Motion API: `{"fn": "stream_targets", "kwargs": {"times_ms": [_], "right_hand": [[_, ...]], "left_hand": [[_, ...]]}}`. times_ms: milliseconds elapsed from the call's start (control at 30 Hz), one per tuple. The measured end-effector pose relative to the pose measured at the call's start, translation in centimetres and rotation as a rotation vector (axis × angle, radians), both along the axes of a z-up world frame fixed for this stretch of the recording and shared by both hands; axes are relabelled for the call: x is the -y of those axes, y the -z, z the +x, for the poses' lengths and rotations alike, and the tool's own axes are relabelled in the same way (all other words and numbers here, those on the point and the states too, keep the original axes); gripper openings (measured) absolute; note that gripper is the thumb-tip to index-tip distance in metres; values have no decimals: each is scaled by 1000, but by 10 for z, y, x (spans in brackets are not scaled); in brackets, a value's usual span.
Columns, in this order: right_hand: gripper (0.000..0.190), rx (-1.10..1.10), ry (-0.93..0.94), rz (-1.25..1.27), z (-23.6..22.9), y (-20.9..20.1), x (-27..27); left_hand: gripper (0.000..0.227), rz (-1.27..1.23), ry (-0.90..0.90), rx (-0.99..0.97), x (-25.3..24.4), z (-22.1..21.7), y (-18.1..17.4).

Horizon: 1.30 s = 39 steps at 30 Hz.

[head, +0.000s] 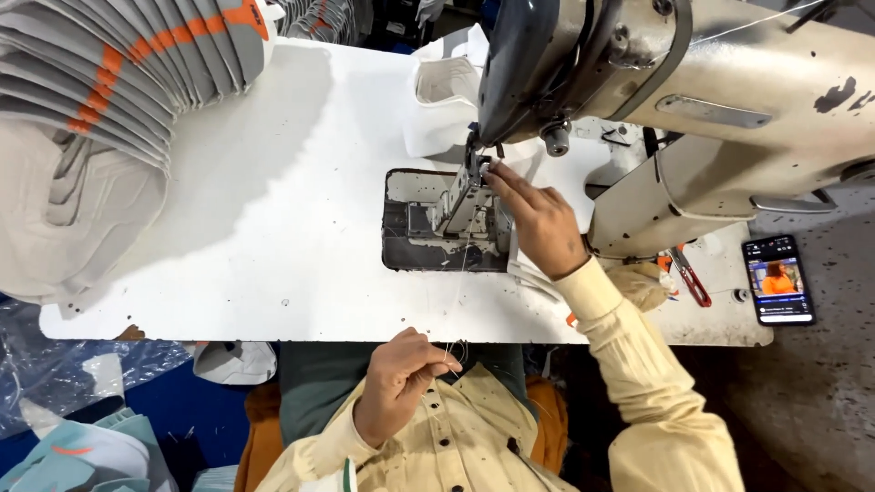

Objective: Sewing and assembling pieces of shoe uppers using an industrial sewing machine.

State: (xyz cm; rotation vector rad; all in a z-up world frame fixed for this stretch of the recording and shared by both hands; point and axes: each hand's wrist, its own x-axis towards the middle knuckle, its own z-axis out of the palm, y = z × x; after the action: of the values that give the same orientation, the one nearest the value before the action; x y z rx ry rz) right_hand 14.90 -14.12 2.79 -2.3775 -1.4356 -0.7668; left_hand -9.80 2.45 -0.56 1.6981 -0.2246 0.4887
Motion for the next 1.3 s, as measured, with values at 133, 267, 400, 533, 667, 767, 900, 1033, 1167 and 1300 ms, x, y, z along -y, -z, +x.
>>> {"fn": "stream_targets", "kwargs": {"times_ms": [133, 267, 400, 533, 667, 767, 900, 1033, 1167, 1300], "right_hand": [[28, -302, 38, 227, 15, 30, -13], [22, -982, 95, 778, 48, 61, -36], [19, -1240, 115, 1038, 3, 52, -29], [25, -1848, -51, 1240, -16, 70, 4], [21, -2159, -689, 1817, 4, 81, 61], [23, -1557, -428, 1548, -41, 42, 56], [25, -1350, -120, 935, -123, 86, 49], [35, -975, -193, 385, -139, 66, 82], [28, -474, 345, 934, -53, 82, 204], [27, -223, 727, 499, 35, 153, 327]], "left_hand": [[3, 44, 58, -5, 10, 5, -3], [5, 125, 125, 17, 16, 7, -15], [11, 217, 147, 86, 12, 5, -15], [17, 307, 329, 135, 30, 4, 15], [23, 444, 231, 127, 22, 28, 31], [23, 236, 43, -180, 6, 76, 52], [29, -316, 377, -335, -9, 111, 17], [24, -1066, 151, -321, -57, 93, 40], [11, -1000, -142, -141, -112, 33, 42], [19, -603, -352, -516, -117, -29, 104]]}}
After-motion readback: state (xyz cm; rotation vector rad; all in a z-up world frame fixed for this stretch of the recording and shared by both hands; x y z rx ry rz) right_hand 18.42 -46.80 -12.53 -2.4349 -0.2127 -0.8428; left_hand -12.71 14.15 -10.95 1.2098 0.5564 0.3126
